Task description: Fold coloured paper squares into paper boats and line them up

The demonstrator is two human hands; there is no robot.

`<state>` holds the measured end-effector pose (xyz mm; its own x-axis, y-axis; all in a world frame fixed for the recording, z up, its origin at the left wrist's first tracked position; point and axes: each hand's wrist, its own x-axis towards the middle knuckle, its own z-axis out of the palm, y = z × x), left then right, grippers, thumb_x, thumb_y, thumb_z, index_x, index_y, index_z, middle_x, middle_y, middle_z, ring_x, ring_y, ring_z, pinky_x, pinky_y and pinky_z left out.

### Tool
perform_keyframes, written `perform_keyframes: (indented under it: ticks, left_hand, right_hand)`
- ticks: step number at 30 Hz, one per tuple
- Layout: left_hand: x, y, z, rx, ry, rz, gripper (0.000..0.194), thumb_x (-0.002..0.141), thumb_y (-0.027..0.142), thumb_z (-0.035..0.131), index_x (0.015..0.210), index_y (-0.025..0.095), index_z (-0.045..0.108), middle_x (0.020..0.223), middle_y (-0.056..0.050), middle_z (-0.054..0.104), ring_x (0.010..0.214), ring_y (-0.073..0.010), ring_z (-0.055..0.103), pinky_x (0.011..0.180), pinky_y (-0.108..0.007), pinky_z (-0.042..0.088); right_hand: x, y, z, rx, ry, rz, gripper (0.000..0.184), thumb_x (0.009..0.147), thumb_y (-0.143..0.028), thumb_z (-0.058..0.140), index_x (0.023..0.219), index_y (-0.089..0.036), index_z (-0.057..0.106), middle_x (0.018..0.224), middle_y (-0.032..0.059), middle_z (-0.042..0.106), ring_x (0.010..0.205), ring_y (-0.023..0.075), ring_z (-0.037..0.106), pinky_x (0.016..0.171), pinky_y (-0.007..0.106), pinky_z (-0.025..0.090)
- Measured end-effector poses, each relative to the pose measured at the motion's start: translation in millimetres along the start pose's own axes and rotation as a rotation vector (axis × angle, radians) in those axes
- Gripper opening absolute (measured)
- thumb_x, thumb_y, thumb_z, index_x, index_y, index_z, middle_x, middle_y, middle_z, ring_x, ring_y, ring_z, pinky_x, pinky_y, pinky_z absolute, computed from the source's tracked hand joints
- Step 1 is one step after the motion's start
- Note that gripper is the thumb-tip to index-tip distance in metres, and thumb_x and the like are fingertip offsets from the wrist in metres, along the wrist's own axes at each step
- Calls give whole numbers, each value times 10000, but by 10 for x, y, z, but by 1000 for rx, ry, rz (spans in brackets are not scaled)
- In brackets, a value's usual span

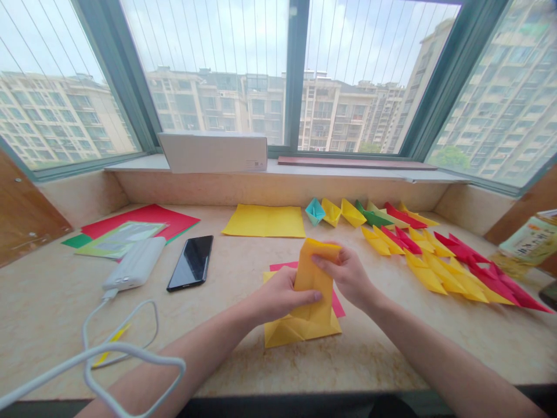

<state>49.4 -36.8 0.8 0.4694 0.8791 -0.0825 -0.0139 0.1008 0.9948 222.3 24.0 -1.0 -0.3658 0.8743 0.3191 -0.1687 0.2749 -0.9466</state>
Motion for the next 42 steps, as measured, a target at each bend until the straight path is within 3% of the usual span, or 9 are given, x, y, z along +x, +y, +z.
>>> perform_keyframes:
  ticks: [8, 14, 18, 21, 26, 29, 33, 38, 42]
  left_hand:
    - [7, 23, 16, -19, 53, 57, 396, 761, 457, 767, 943, 112, 699, 835, -58, 680, 707, -156, 617, 611, -229, 428]
    - [-1, 64, 9, -51, 44, 37, 487, 786, 477, 741, 1102, 113, 671, 976, -114, 707, 832, -223, 679, 682, -282, 492]
    - [0, 52, 12, -66, 59, 40, 486, 762, 472, 764, 1075, 111, 678, 951, -107, 715, 808, -209, 684, 685, -276, 503]
    - [9, 52, 17, -81, 128, 56, 458, 802, 540, 695, 974, 115, 683, 815, -67, 696, 673, -159, 656, 585, -229, 477]
    - [38, 58, -21, -30, 229, 100, 540, 896, 630, 500, 957, 124, 680, 690, -34, 644, 568, -127, 606, 524, -211, 456]
    - [58, 35, -50, 40, 277, 144, 524, 888, 615, 530, 945, 121, 694, 689, -34, 634, 579, -121, 586, 524, -205, 459]
    - [71, 23, -60, 117, 300, 193, 446, 892, 540, 574, 968, 121, 706, 732, -43, 653, 632, -135, 600, 520, -201, 467]
    - [54, 65, -47, 105, 329, 205, 376, 889, 460, 608, 1024, 124, 708, 777, -54, 692, 651, -143, 632, 515, -197, 476]
    - [31, 74, -34, 56, 216, 129, 390, 879, 461, 627, 1097, 145, 695, 872, -79, 735, 714, -188, 689, 525, -226, 516]
  right_hand:
    - [-49, -65, -70, -190, -209, -225, 254, 908, -272, 595, 1096, -324, 758, 1181, 44, 652, 1124, 225, 605, 958, 381, 512]
    - [-59, -136, -142, -414, -408, -259, 356, 953, -387, 557, 1277, -283, 664, 1315, 76, 610, 1263, 279, 516, 1093, 489, 384]
    - [-61, -103, -83, -401, -299, -249, 286, 983, -351, 521, 1152, -260, 732, 1107, 78, 707, 1043, 235, 636, 945, 420, 505]
    - [-53, -74, -60, -351, -242, -267, 226, 957, -306, 570, 1092, -266, 747, 1071, 67, 713, 964, 211, 665, 824, 350, 553]
    - [-43, -57, -75, -317, -202, -251, 214, 937, -285, 591, 1095, -274, 734, 1126, 57, 720, 1056, 226, 662, 892, 372, 552]
    - [-52, -58, -78, -193, -191, -138, 359, 913, -303, 628, 1272, -287, 618, 1176, 59, 699, 1085, 230, 656, 923, 391, 552]
    - [-37, -80, -89, -19, -174, -20, 556, 900, -348, 647, 1416, -291, 447, 1023, 39, 698, 884, 183, 686, 754, 311, 580]
    - [9, -63, -107, -50, -80, 16, 390, 856, -401, 687, 1200, -223, 641, 910, 34, 709, 808, 168, 680, 719, 285, 556]
    - [-12, -30, -76, -143, -21, -42, 357, 811, -386, 736, 1120, -217, 675, 877, 39, 731, 797, 178, 682, 712, 293, 549]
